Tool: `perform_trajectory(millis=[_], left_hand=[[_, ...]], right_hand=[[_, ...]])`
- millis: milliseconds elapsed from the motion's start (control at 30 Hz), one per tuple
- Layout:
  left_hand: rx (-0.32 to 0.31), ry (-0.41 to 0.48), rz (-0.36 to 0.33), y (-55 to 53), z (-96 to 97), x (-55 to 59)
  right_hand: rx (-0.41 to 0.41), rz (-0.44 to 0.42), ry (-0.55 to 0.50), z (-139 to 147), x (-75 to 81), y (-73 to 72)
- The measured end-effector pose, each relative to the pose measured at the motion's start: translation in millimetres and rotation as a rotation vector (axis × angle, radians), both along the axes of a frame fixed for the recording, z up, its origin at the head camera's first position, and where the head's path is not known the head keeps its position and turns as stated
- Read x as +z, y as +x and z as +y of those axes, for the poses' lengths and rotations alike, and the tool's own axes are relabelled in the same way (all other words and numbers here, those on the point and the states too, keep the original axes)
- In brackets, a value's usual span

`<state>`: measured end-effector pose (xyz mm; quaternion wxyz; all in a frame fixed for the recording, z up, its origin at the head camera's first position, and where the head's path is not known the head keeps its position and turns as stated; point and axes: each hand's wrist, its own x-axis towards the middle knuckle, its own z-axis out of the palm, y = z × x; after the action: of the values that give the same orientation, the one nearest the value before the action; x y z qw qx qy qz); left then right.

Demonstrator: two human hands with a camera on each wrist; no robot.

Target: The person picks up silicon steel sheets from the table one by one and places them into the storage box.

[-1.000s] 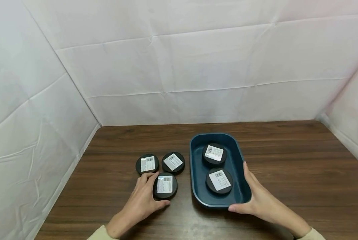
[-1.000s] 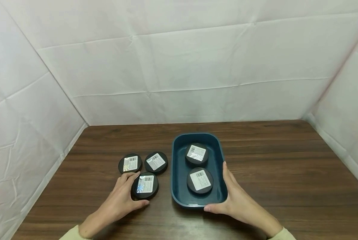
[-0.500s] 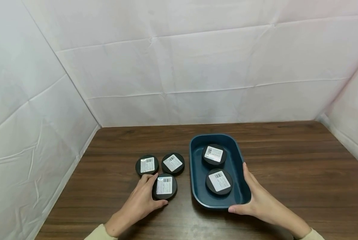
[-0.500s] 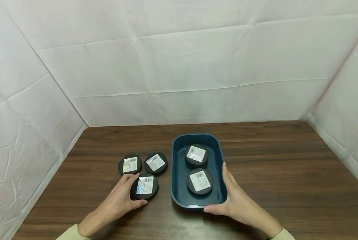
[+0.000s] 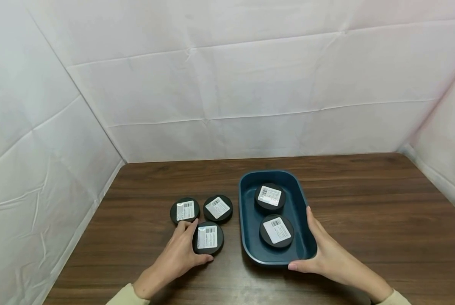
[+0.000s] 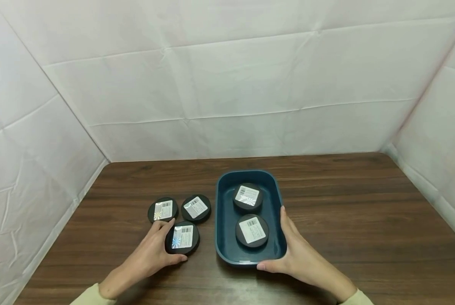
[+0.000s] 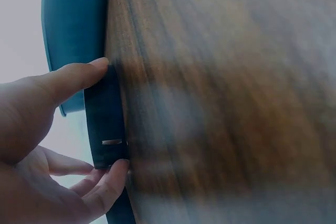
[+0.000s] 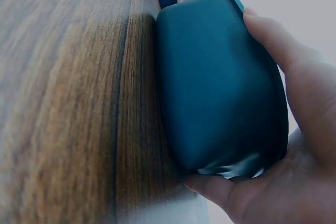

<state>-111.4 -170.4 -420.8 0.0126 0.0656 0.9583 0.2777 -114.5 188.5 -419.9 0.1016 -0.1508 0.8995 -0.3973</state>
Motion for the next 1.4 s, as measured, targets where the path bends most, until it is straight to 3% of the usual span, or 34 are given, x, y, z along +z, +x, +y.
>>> perform_trajectory(millis=[533,1233,1400], left_hand=[[-0.066,0.043,0.049,-4.7,-1.2,-1.8],[-0.028,0.056,-0.044,1.4,4.1,8.2],[-0.008,0.071,-0.093,5.8,7.7,13.3]], right_hand=[[-0.007,-0.002,-0.003,-1,1.8,0.8],[-0.005,-0.007,-0.004,-1,1.8,0.4],[-0.008,-0.008,0.001,0,1.5,0.8]])
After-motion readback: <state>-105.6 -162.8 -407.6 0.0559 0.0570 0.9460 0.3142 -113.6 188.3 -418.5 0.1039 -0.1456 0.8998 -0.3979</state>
